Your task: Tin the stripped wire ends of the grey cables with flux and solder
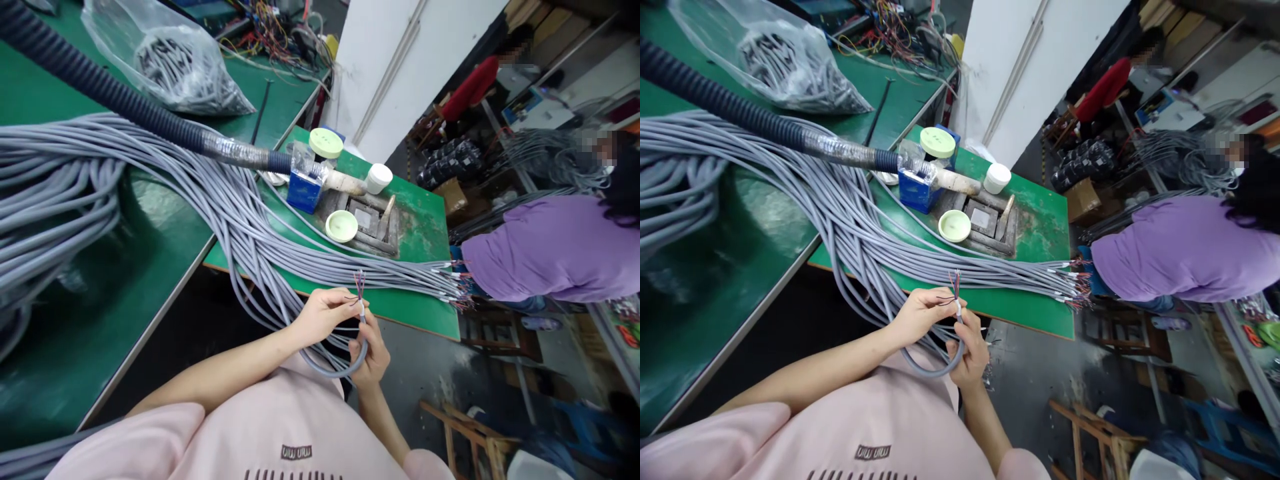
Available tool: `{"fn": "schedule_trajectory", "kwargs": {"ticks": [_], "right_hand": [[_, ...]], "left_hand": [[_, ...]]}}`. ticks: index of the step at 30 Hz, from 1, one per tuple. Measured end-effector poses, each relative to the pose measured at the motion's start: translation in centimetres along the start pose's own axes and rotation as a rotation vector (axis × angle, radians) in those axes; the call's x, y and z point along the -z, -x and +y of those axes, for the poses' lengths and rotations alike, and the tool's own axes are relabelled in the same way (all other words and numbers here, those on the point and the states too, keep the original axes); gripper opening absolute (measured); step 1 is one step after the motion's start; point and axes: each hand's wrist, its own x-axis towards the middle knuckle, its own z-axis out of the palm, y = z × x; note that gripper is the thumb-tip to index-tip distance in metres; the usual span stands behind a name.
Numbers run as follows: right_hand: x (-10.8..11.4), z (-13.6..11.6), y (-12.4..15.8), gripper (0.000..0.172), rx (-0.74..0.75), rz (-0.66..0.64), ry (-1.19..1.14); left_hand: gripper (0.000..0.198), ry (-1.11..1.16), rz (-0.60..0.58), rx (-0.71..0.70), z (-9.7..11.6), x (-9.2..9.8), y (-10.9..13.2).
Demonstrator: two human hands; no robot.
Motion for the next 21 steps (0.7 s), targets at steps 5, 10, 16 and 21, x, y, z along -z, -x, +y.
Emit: {"fn": "schedule_trajectory", "kwargs": {"ticks": [5, 10, 16, 21], "right_hand": [[0.9, -0.5, -1.2, 0.043, 0.104, -0.082, 0.091], [1.4, -1.0, -1.8, 0.047, 0.159, -0.115, 0.14], [1.3, -1.3, -1.8, 0.047, 0.15, -0.117, 0.151], [1.3, -1.5, -2.1, 0.047, 0.172, -0.124, 0.12]], "left_hand": [[0.029, 0.094, -0.041, 0.105, -0.9, 0.5, 0.0], [0.032, 0.225, -0.069, 0.187, -1.5, 0.6, 0.0], [0.032, 0.268, -0.056, 0.216, -1.3, 0.5, 0.0], [0.032, 0.316, -0.04, 0.239, -1.3, 0.5, 0.0]]}}
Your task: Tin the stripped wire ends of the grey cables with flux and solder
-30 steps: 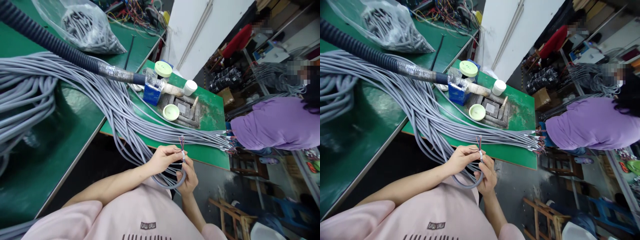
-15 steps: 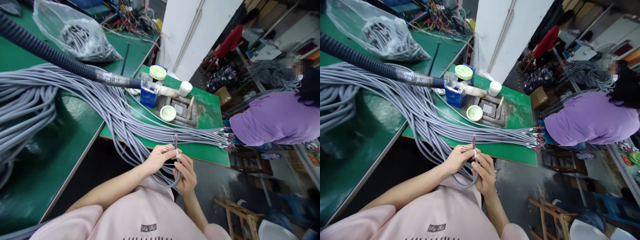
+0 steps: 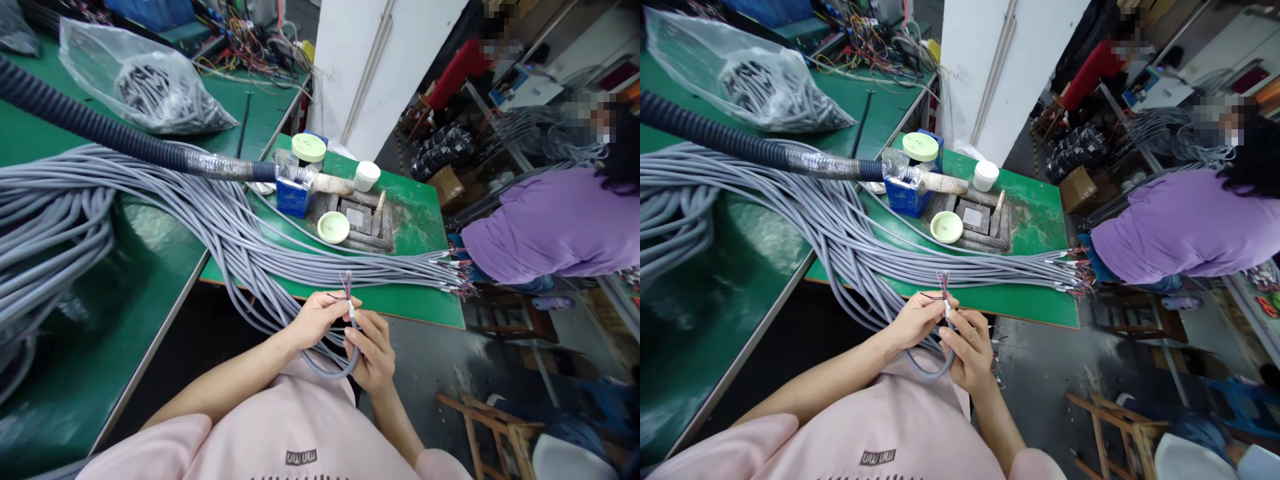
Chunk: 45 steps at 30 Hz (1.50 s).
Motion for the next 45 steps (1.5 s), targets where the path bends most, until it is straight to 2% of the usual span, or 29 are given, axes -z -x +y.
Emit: {"fn": "schedule_trajectory", "kwargs": {"ticks": [10, 14, 17, 22, 27, 31, 34, 38, 45], "right_hand": [[0.2, 0.0, 0.1, 0.046, 0.014, -0.02, -0.031], [0.5, -0.1, 0.1, 0.051, 0.005, -0.022, -0.059], [0.7, -0.3, 0.1, 0.048, -0.137, 0.022, -0.108], [0.7, -0.5, 0.1, 0.008, -0.463, -0.003, -0.221], [0.5, -0.6, 0.0, 0.011, -0.62, -0.066, -0.311], [0.5, -0.7, 0.0, 0.011, -0.628, -0.079, -0.375], [0.5, -0.7, 0.1, 0.01, -0.605, -0.097, -0.378], [0.3, -0.8, 0.1, 0.011, -0.595, -0.114, -0.369], [0.0, -1.0, 0.0, 0.013, -0.624, -0.102, -0.363]], "left_hand": [[0.037, 0.047, 0.006, 0.027, 0.2, -0.1, 0.0], [0.035, 0.03, -0.001, 0.006, -0.1, 0.1, -0.1], [0.034, -0.017, -0.017, -0.014, -0.4, 0.4, -0.2], [0.027, -0.212, -0.059, -0.073, -0.4, 0.4, -0.1], [0.021, -0.261, -0.087, -0.075, 0.4, 0.2, -0.1], [0.025, -0.122, -0.007, -0.003, 1.1, 0.5, -0.5], [0.034, -0.063, 0.008, -0.027, 1.8, 0.5, -0.6], [0.031, -0.092, -0.005, -0.039, 2.5, 0.3, -0.6], [0.029, -0.095, 0.12, -0.047, 2.6, -0.8, -0.2]]}}
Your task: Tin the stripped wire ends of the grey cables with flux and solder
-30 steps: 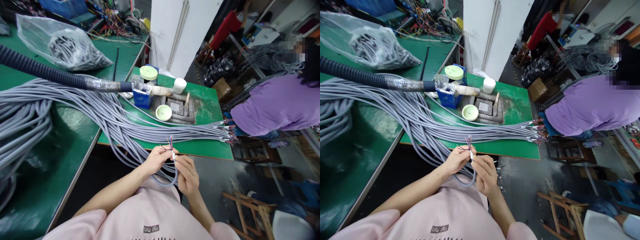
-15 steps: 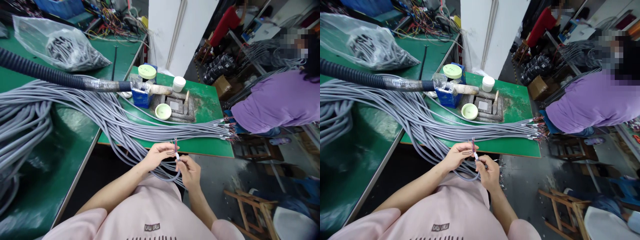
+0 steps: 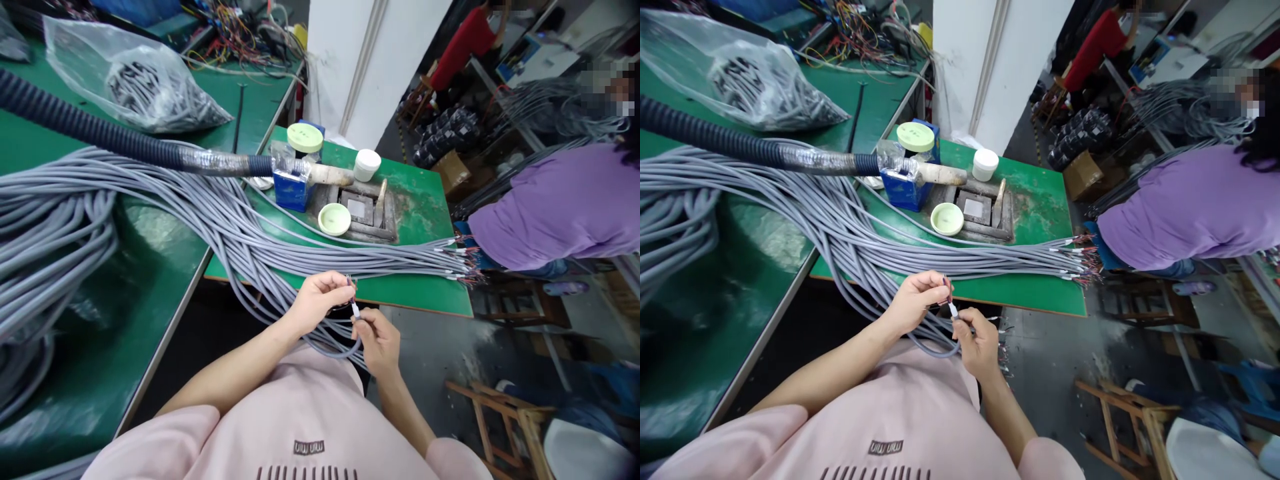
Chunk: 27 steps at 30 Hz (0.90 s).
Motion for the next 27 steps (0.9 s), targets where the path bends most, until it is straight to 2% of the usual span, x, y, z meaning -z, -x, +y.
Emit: {"fn": "schedule_trajectory", "kwargs": {"ticks": [6, 15, 27], "right_hand": [[-0.43, 0.17, 0.01, 0.016, -0.052, 0.055, -0.048], [-0.76, 0.51, -0.46, 0.023, -0.1, 0.091, -0.082], [-0.85, 0.62, -0.87, 0.022, -0.11, 0.105, -0.096]], "left_hand": [[0.034, -0.015, 0.075, 0.007, -0.23, -0.55, 0.28], [0.027, 0.01, 0.061, -0.017, -0.63, -0.35, 0.11], [0.023, 0.054, 0.057, -0.023, -1.01, -0.1, -0.18]]}}
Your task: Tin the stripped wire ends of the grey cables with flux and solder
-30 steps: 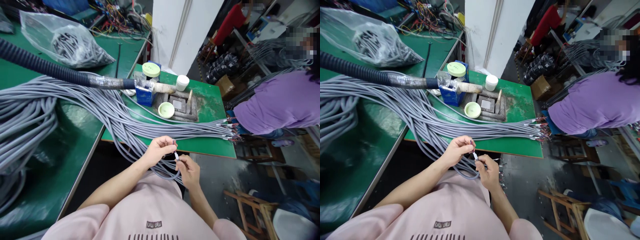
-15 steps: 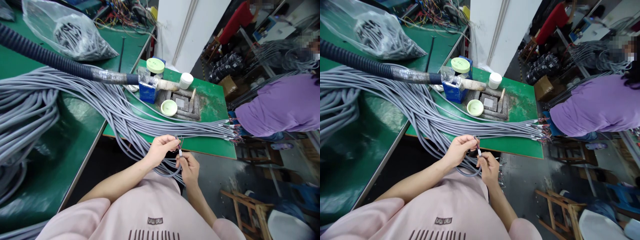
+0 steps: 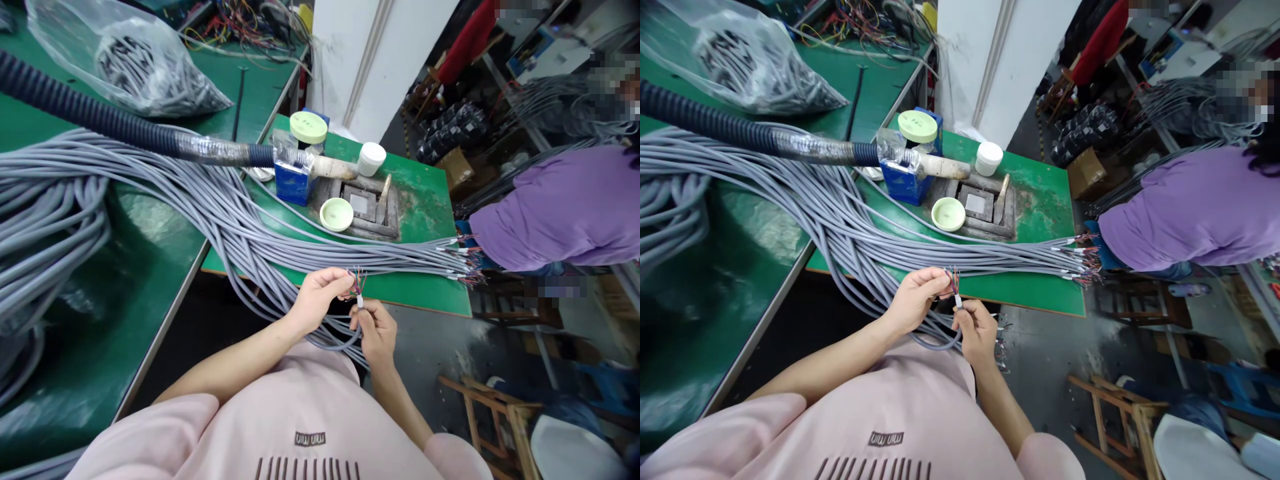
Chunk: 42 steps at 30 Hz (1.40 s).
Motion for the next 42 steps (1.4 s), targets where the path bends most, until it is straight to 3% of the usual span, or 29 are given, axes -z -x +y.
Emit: {"fn": "schedule_trajectory", "kwargs": {"ticks": [19, 27, 42], "right_hand": [[0.0, 0.2, 0.5, 0.019, 0.033, 0.032, 0.019], [0.1, 0.3, 0.7, 0.022, -0.025, 0.03, 0.02], [-0.2, 2.8, 0.5, 0.02, -0.153, -0.043, -0.338]], "left_hand": [[0.018, 0.007, 0.017, -0.005, -0.3, 0.0, 0.3], [0.02, -0.004, 0.019, 0.007, -0.5, 0.1, 0.3], [0.024, -0.05, 0.017, -0.004, -1.0, 0.7, 0.0]]}}
